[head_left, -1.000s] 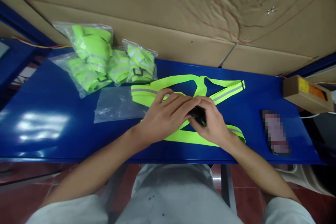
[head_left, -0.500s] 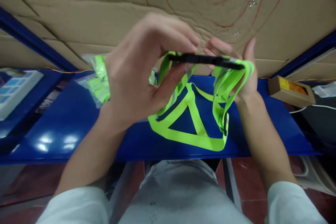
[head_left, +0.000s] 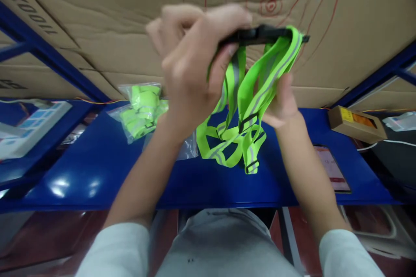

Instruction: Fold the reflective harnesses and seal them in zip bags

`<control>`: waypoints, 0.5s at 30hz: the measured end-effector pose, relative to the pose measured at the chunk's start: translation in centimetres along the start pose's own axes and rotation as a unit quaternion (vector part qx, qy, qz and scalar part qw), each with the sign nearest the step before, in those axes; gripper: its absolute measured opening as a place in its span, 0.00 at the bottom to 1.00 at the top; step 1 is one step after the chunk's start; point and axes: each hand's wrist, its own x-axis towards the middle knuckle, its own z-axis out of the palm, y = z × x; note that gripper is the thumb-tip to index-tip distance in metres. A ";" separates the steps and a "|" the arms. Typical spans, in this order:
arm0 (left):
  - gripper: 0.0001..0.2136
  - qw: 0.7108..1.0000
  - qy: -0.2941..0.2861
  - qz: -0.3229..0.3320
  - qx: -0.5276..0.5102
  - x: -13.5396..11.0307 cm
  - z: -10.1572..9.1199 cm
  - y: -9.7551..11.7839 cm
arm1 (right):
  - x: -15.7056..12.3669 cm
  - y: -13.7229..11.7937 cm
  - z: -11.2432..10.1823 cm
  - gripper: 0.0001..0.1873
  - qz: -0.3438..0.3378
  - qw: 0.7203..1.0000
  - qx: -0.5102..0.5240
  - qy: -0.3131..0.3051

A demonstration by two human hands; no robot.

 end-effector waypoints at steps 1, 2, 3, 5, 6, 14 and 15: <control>0.17 0.997 0.076 -0.011 0.018 -0.5 0.6 0.4 | -0.3 0.3 0.2 0.35 0.010 1.000 0.012 -0.016; 0.14 0.994 0.106 -0.011 0.022 -0.8 1.3 0.7 | -0.5 0.7 0.4 0.34 0.023 0.999 0.025 -0.033; 0.12 0.991 0.130 -0.016 0.014 -1.1 1.8 1.0 | -0.7 1.1 0.5 0.34 0.033 0.997 0.039 -0.050; 0.09 0.991 0.124 -0.035 -0.026 -1.4 2.6 1.2 | -1.0 2.0 0.8 0.37 0.042 0.993 0.073 -0.081; 0.08 0.991 0.121 -0.048 -0.041 -1.5 2.8 1.2 | -1.1 2.4 1.1 0.39 0.041 0.991 0.092 -0.091; 0.08 0.991 0.011 -0.087 -0.104 -1.6 3.0 -1.3 | 0.0 3.7 4.4 0.28 0.104 0.969 0.225 0.015; 0.08 0.987 -0.007 -0.081 -0.135 -1.6 2.9 -1.9 | 0.2 4.0 4.3 0.26 0.106 0.969 0.220 0.036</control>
